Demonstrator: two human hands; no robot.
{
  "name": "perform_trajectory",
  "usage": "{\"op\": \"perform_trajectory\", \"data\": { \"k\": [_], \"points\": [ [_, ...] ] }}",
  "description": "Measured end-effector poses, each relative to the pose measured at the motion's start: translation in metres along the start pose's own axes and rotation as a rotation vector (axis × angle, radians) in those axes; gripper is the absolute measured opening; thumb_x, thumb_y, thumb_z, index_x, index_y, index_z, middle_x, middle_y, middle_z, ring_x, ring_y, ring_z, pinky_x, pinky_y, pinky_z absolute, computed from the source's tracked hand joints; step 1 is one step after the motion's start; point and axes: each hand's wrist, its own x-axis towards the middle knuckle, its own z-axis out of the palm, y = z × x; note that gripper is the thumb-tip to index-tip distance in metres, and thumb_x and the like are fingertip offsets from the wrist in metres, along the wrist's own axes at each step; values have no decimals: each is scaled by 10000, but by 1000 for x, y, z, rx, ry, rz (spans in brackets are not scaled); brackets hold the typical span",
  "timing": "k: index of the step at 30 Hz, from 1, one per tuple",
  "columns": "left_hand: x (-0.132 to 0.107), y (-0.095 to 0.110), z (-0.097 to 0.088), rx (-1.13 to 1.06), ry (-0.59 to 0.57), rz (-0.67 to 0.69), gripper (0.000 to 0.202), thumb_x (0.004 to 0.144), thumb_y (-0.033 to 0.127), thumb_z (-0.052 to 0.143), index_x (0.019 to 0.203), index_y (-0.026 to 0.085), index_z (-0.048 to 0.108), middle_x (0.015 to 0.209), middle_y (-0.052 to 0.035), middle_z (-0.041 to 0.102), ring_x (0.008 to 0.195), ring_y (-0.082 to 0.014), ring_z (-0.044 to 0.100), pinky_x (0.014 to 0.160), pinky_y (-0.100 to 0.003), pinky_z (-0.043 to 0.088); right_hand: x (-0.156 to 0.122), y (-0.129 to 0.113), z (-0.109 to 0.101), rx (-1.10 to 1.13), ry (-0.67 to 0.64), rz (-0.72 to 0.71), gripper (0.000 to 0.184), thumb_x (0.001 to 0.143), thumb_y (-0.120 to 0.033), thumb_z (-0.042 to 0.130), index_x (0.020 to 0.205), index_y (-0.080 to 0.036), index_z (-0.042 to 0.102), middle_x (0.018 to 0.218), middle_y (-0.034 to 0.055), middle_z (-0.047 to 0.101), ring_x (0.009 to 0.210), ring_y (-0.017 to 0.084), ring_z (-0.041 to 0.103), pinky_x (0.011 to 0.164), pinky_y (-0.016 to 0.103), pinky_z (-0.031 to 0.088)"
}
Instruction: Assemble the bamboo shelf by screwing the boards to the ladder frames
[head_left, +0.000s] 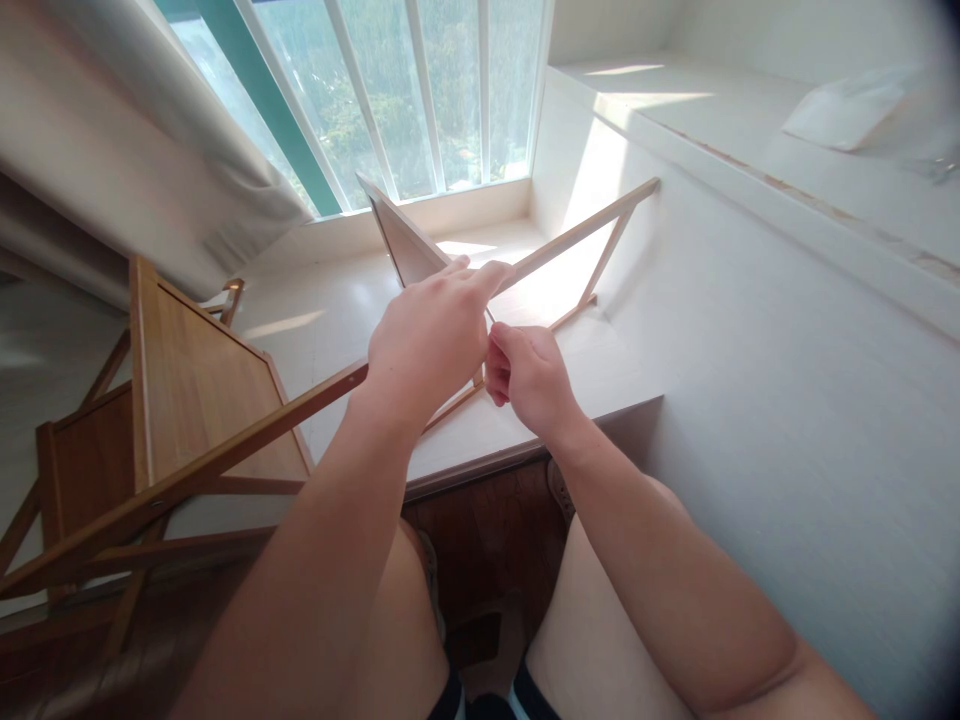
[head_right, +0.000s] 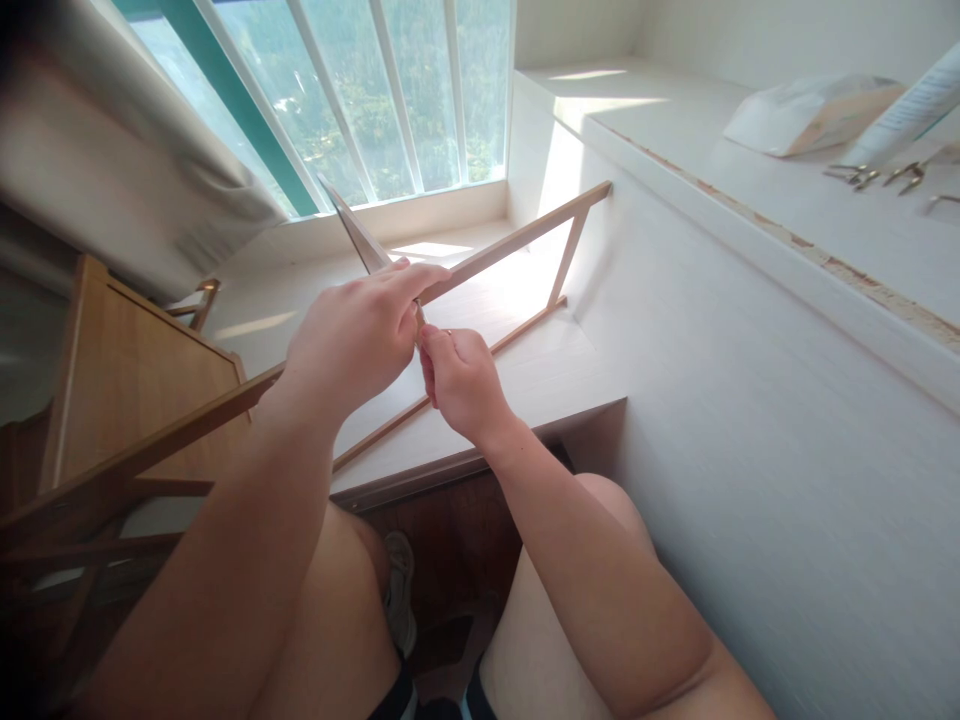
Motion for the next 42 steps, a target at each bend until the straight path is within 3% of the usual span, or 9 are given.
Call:
{"op": "perform_trajectory", "data": {
  "k": [10, 18, 24, 28, 35, 42],
  "points": [
    [0, -1, 1, 9, 14, 1, 487, 937, 105, 412, 1340, 318, 582, 1258, -52, 698, 994, -273, 710, 774, -385, 534, -1, -5, 4, 342, 3, 96, 422, 921, -290, 458, 529, -244, 311, 396, -84, 292, 324, 82, 324, 357, 244, 270],
    [1, 0, 1, 3, 11, -10, 459, 949, 126, 414, 1330, 311, 593, 1261, -61, 694, 978, -263, 710, 790, -382, 534, -3, -4, 6, 550, -102, 133, 421, 935, -304, 413, 535, -247, 292, 359, -80, 270, 316, 91, 282, 360, 251, 237],
    [0, 0, 1, -5, 1, -19, 478, 936, 116, 420, 1335, 316, 589, 1285, -57, 687, 1000, -268, 705, 811, -396, 536, -4, -2, 7, 357, -3, 98, 418, 918, -303, 448, 538, -244, 285, 395, -86, 280, 329, 82, 302, 366, 244, 247],
    [0, 0, 1, -17, 6, -12, 473, 949, 119, 400, 1333, 324, 588, 1304, -52, 681, 1032, -273, 700, 842, -411, 534, -2, 0, 2, 106, 53, 63, 429, 928, -300, 456, 518, -239, 342, 400, -74, 316, 351, 89, 342, 382, 254, 267],
    [-1, 0, 0, -21, 0, -14, 485, 947, 113, 394, 1337, 331, 584, 1294, -51, 688, 1039, -270, 696, 837, -408, 532, -2, 1, -9, -336, 40, -142, 520, 999, -332, 431, 493, -216, 418, 435, -40, 366, 457, 104, 357, 490, 278, 259],
    [0, 1, -2, -23, -17, -26, 508, 914, 90, 421, 1329, 330, 589, 1296, -59, 690, 1001, -270, 697, 805, -414, 533, -2, -1, -10, -420, 12, -219, 528, 1025, -351, 412, 515, -214, 411, 468, -33, 375, 495, 115, 357, 530, 295, 240]
  ]
}}
